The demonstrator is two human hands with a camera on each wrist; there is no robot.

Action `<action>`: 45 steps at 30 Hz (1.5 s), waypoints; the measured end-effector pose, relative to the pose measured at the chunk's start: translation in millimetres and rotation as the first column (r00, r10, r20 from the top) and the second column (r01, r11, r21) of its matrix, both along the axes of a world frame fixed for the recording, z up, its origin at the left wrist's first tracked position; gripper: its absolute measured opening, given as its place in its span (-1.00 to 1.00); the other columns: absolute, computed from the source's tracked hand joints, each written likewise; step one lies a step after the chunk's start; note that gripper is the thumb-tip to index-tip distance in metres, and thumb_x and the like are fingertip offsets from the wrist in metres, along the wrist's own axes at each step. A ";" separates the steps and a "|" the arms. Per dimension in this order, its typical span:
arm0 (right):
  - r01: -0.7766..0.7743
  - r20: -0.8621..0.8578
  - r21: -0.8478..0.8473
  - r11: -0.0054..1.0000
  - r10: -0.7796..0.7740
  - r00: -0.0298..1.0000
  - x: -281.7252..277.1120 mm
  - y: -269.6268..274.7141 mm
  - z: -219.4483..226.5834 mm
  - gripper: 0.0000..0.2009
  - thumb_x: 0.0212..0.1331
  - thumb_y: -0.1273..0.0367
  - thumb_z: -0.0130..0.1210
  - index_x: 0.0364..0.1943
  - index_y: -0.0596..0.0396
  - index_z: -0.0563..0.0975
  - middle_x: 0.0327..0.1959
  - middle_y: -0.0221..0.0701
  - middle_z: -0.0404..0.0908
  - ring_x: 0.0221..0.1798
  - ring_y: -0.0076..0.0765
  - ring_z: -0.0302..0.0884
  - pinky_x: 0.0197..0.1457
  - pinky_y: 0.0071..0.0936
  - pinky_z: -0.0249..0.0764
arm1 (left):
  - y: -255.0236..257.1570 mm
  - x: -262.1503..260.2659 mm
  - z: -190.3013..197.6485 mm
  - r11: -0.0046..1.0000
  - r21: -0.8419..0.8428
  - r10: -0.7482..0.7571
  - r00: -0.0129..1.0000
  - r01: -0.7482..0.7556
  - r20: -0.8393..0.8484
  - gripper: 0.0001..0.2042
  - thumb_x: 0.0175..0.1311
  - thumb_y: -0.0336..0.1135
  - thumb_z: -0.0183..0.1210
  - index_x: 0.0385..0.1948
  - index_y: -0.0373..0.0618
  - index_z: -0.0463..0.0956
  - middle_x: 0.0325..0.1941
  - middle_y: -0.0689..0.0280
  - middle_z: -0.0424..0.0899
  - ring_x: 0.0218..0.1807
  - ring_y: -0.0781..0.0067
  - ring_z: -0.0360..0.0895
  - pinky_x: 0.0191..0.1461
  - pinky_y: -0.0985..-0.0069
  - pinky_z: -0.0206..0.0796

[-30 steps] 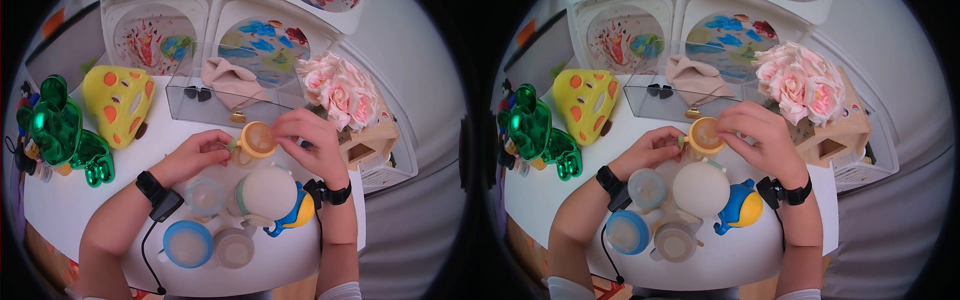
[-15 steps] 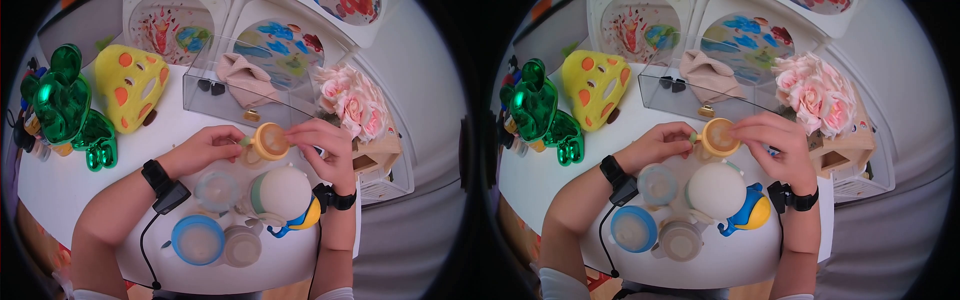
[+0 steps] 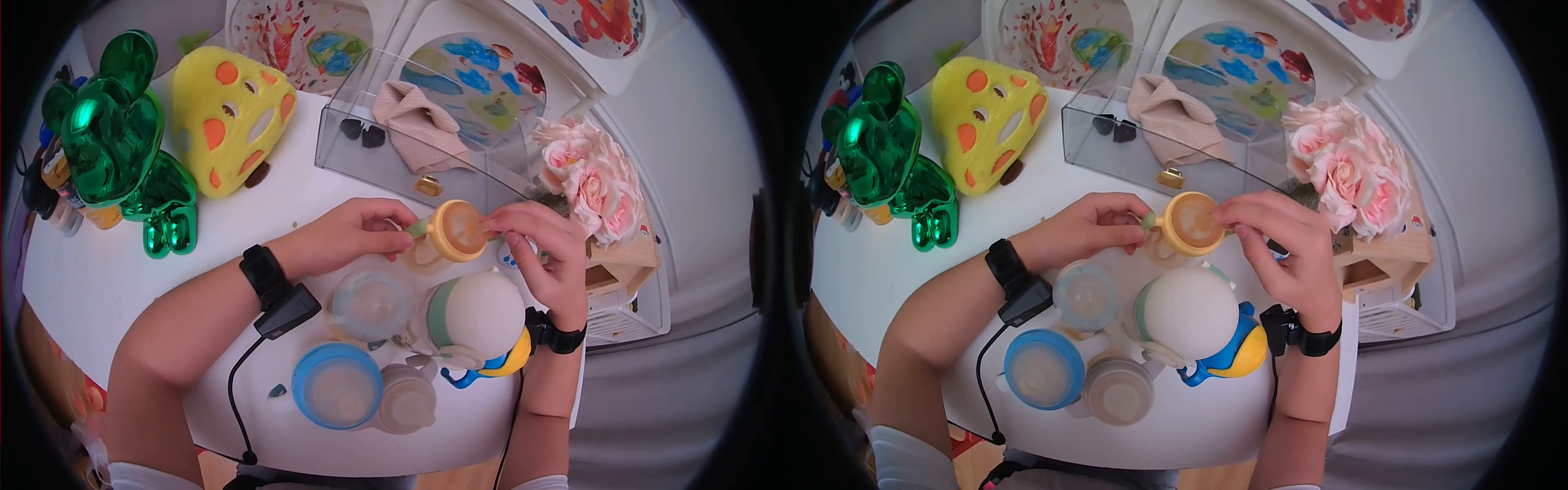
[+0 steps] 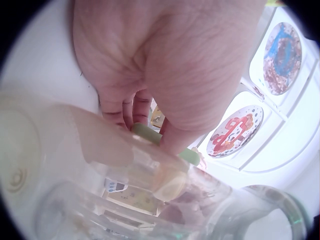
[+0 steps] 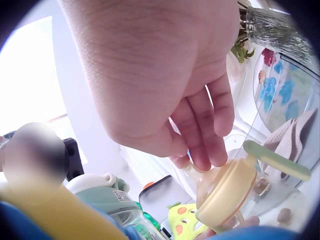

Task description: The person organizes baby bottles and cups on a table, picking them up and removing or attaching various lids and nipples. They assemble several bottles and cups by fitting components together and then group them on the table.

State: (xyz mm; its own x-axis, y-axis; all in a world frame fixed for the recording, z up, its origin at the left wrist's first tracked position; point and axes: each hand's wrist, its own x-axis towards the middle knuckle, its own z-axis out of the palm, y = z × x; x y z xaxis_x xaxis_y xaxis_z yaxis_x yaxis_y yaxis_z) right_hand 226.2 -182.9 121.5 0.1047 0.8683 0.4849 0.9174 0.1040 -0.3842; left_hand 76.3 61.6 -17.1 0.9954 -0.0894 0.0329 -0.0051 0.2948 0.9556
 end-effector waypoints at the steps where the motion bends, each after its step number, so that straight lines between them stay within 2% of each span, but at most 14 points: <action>1: 0.013 -0.013 -0.006 1.000 -0.013 1.000 -1.2 0.4 -0.2 -0.74 0.18 0.69 0.14 -0.13 0.20 0.74 -0.13 -0.23 0.80 -0.16 -0.23 0.77 -0.09 -0.44 0.64 | 0.0 0.1 -0.8 1.000 -0.002 0.002 1.000 -0.002 -0.001 -0.77 0.57 -0.40 0.24 0.16 -0.18 0.56 0.03 0.37 0.69 0.00 0.59 0.61 0.18 0.53 0.51; 5: 0.020 -0.016 -0.027 0.999 -0.021 1.000 -2.9 0.0 0.7 -0.77 0.20 0.68 0.18 -0.12 0.20 0.73 -0.13 -0.24 0.79 -0.18 -0.29 0.75 -0.16 -0.49 0.63 | 0.4 0.5 -0.9 1.000 0.004 -0.003 1.000 0.003 0.010 -0.76 0.57 -0.39 0.25 0.16 -0.18 0.57 0.02 0.37 0.70 -0.01 0.60 0.60 0.18 0.53 0.51; 10: 0.057 -0.001 -0.034 0.998 -0.057 0.998 -3.4 1.6 -1.6 -0.77 0.13 0.63 0.36 -0.11 0.16 0.74 -0.12 -0.32 0.79 -0.20 -0.36 0.74 -0.23 -0.53 0.61 | 0.1 -0.2 1.3 1.000 0.017 -0.003 1.000 0.002 0.005 -0.76 0.56 -0.39 0.25 0.16 -0.19 0.57 0.01 0.36 0.70 -0.01 0.59 0.61 0.18 0.53 0.50; 17: 0.018 0.011 0.000 1.000 -0.018 1.000 0.1 6.4 -12.1 -0.77 0.14 0.65 0.37 -0.12 0.14 0.74 -0.15 -0.35 0.78 -0.21 -0.39 0.74 -0.27 -0.53 0.62 | -0.8 -1.1 2.8 1.000 -0.008 0.007 1.000 -0.007 0.000 -0.76 0.56 -0.39 0.26 0.15 -0.19 0.58 -0.01 0.37 0.71 -0.02 0.59 0.61 0.17 0.53 0.51; 19: 0.087 0.014 0.039 0.995 -0.088 0.996 1.3 5.4 -13.4 -0.78 0.13 0.63 0.40 -0.14 0.14 0.73 -0.15 -0.34 0.78 -0.22 -0.40 0.74 -0.28 -0.55 0.61 | -0.9 -0.8 3.1 1.000 -0.010 0.006 1.000 -0.006 -0.002 -0.76 0.56 -0.39 0.26 0.15 -0.19 0.58 -0.02 0.37 0.71 -0.03 0.59 0.61 0.17 0.53 0.51; 37: 0.084 0.059 0.048 0.995 -0.086 0.994 -3.7 9.3 -13.2 -0.81 0.12 0.65 0.39 -0.20 0.16 0.71 -0.19 -0.34 0.77 -0.24 -0.41 0.72 -0.30 -0.55 0.62 | -1.2 -1.0 3.9 1.000 0.022 -0.021 0.999 0.020 0.033 -0.78 0.57 -0.38 0.24 0.14 -0.19 0.59 0.00 0.37 0.72 -0.03 0.62 0.59 0.16 0.55 0.50; 45: 0.079 0.084 0.067 0.995 -0.085 0.993 -4.2 11.1 -15.9 -0.82 0.11 0.65 0.38 -0.21 0.19 0.70 -0.20 -0.34 0.76 -0.29 -0.42 0.69 -0.28 -0.55 0.59 | 0.1 0.3 0.3 1.000 0.015 -0.027 0.998 0.026 0.054 -0.70 0.56 -0.33 0.26 0.22 -0.22 0.61 0.01 0.37 0.74 -0.04 0.64 0.61 0.17 0.57 0.50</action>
State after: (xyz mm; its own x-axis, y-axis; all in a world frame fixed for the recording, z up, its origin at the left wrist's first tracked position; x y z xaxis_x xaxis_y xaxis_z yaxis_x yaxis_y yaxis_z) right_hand 221.9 -171.7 105.6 0.1295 0.8256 0.5491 0.9532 0.0489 -0.2983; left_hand 76.6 61.7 -16.8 0.9895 -0.1162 0.0853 -0.0495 0.2817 0.9582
